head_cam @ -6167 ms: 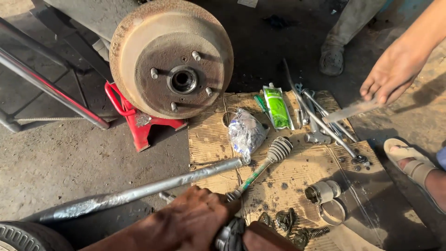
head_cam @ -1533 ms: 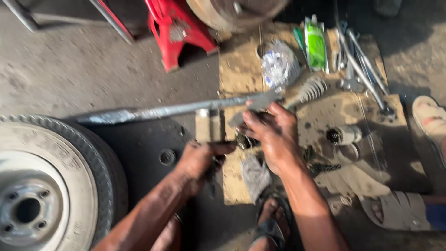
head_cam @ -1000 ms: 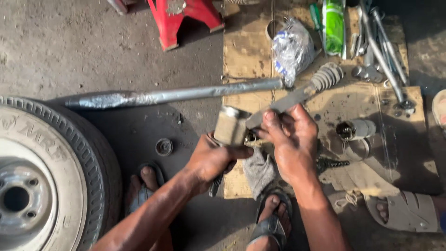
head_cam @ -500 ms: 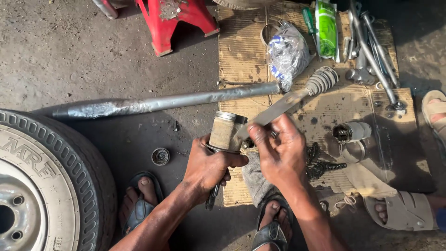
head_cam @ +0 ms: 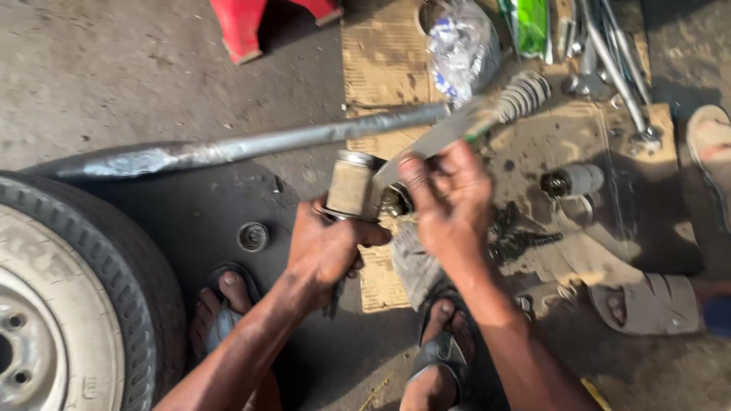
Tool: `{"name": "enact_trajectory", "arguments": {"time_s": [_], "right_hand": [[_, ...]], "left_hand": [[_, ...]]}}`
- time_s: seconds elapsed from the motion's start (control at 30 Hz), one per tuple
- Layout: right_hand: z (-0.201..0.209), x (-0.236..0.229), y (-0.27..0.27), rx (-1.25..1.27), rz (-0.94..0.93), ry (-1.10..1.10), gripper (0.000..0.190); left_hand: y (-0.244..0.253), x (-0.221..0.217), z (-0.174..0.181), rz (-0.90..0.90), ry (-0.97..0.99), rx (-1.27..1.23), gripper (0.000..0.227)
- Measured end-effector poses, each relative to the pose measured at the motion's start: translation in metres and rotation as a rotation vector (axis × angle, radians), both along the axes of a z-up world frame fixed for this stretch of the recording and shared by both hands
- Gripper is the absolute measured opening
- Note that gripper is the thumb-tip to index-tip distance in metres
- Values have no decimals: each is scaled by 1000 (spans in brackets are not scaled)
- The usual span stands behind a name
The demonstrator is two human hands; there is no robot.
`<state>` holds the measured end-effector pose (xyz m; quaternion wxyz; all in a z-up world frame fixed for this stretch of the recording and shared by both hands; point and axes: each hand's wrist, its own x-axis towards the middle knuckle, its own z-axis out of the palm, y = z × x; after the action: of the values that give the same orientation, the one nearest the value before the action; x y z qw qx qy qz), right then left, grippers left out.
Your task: Cleaning grease and metal components from a disassembled CV joint.
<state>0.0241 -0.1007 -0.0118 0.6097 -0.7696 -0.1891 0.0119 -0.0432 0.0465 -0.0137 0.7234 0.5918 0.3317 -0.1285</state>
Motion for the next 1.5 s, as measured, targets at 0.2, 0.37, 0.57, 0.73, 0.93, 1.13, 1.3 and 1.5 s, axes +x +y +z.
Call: {"name": "enact_trajectory", "arguments": {"time_s": [0.2,0.37,0.57,0.73,0.93,1.13,1.3,1.5], "right_hand": [[-6,9,-1,-32,-20,58,11],[-11,6,-4,-52,70,-129,10],[-11,14,-7,46,-49,-24,12],[-17,13,-7,40,-18,41,7],[-9,5,-6,19,0,46,7],[-9,17,-12,210,36,108,10],[-9,25,-13,183,-79,81,8],[-2,34,3,57,22,-22,4]], "left_hand": [[1,10,-1,-13,-1,72,25],[4,16,2,-34,-18,128,26],[-1,14,3,-69,-28,120,26],[-1,16,9,-68,29,127,28],[1,14,10,-65,10,122,29],[-5,19,15,-66,0,139,32],[-3,31,17,-56,-60,147,34],[11,22,19,-44,21,128,37]]}}
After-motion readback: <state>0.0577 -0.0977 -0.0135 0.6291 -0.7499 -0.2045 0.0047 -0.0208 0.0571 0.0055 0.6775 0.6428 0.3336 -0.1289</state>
